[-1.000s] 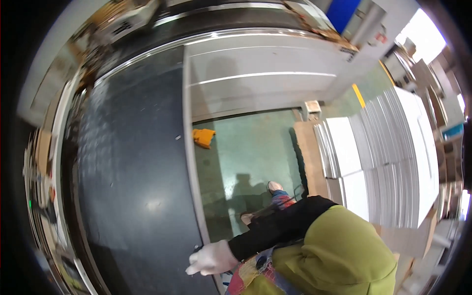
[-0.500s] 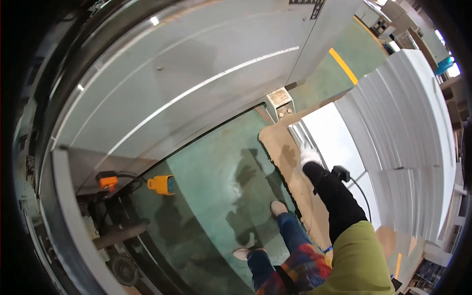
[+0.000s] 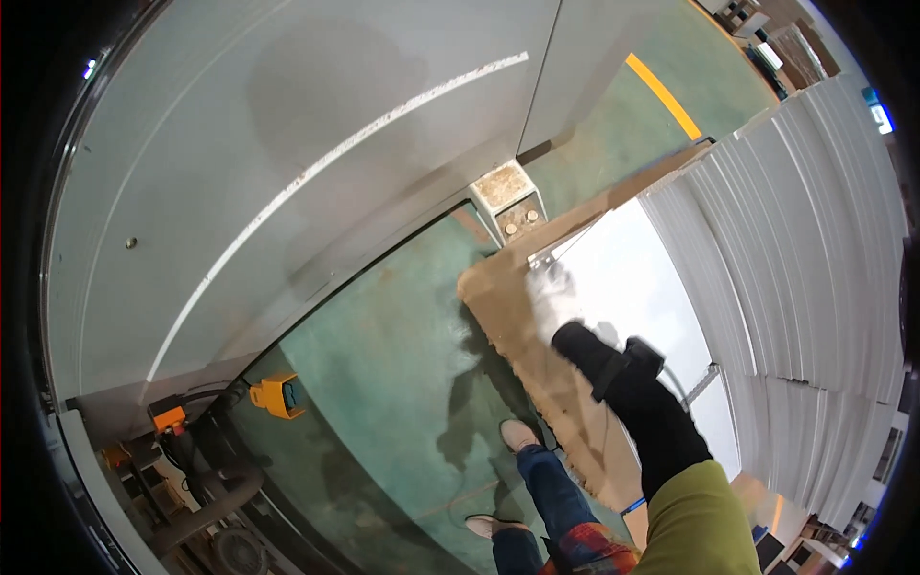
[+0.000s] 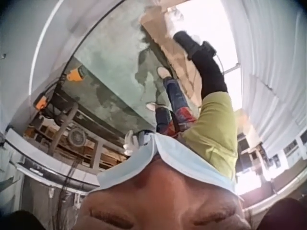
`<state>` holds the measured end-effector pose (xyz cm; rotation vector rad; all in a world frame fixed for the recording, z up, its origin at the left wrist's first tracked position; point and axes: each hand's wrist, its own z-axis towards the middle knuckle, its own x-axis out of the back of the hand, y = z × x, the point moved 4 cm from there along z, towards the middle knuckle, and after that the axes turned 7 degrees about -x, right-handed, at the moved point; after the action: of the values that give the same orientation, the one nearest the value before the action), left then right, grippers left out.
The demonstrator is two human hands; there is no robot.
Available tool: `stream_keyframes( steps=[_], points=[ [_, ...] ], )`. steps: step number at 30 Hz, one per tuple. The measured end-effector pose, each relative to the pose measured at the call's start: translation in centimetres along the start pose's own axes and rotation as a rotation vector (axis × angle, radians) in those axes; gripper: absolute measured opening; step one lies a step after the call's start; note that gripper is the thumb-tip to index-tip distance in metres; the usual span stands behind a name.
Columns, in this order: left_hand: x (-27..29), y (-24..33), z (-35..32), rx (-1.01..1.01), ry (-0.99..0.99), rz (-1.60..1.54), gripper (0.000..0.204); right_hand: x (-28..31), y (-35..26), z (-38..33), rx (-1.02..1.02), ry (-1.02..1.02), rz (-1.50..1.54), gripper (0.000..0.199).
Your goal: Operating an industrial edge banding machine by feeding wooden boards into it and stacking the processed pieces.
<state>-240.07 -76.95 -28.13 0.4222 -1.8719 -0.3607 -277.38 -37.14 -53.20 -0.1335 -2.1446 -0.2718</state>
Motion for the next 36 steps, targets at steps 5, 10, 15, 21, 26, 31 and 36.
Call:
stream_keyframes(
  steps=[5,10,15,21,26,31,36],
  points=[
    [1.5,1.7,1.2,0.132,-0.210,-0.030,0.030,-2.2,-1.4,-8.4,0.156,0.415,0.362,0.056],
    [0.6,0.3,-0.8,0.201,-0.235,-0.062,0.032,-10.3,7.6,-12.6,-0.360,-0.075,0.028,0.071],
    [0.4,0.1,-3.5,0.256,-0.286,-0.064,0.035,-9.0,7.5,-13.0,-0.490,-0.098,-0.229,0.066],
    [4.3,4.5,-5.4,0.273,-0.133,-0.180,0.039,3.1,15.5,-12.5,-0.152,0.098,0.485,0.036],
    [6.8,7.9,-7.4,0.262,-0.119,-0.336,0.042,13.9,16.2,-17.6,-0.087,-0.323,1.449,0.044],
    [10.3,10.2,-9.6,0.344,-0.197,-0.531,0.053,24.7,2.1,-32.7,0.475,-0.535,1.755,0.057],
    [17.4,10.6,-11.6,0.244,0.147,-1.049,0.061,33.5,-13.0,-43.4,0.858,-1.042,1.881,0.058]
  ],
)
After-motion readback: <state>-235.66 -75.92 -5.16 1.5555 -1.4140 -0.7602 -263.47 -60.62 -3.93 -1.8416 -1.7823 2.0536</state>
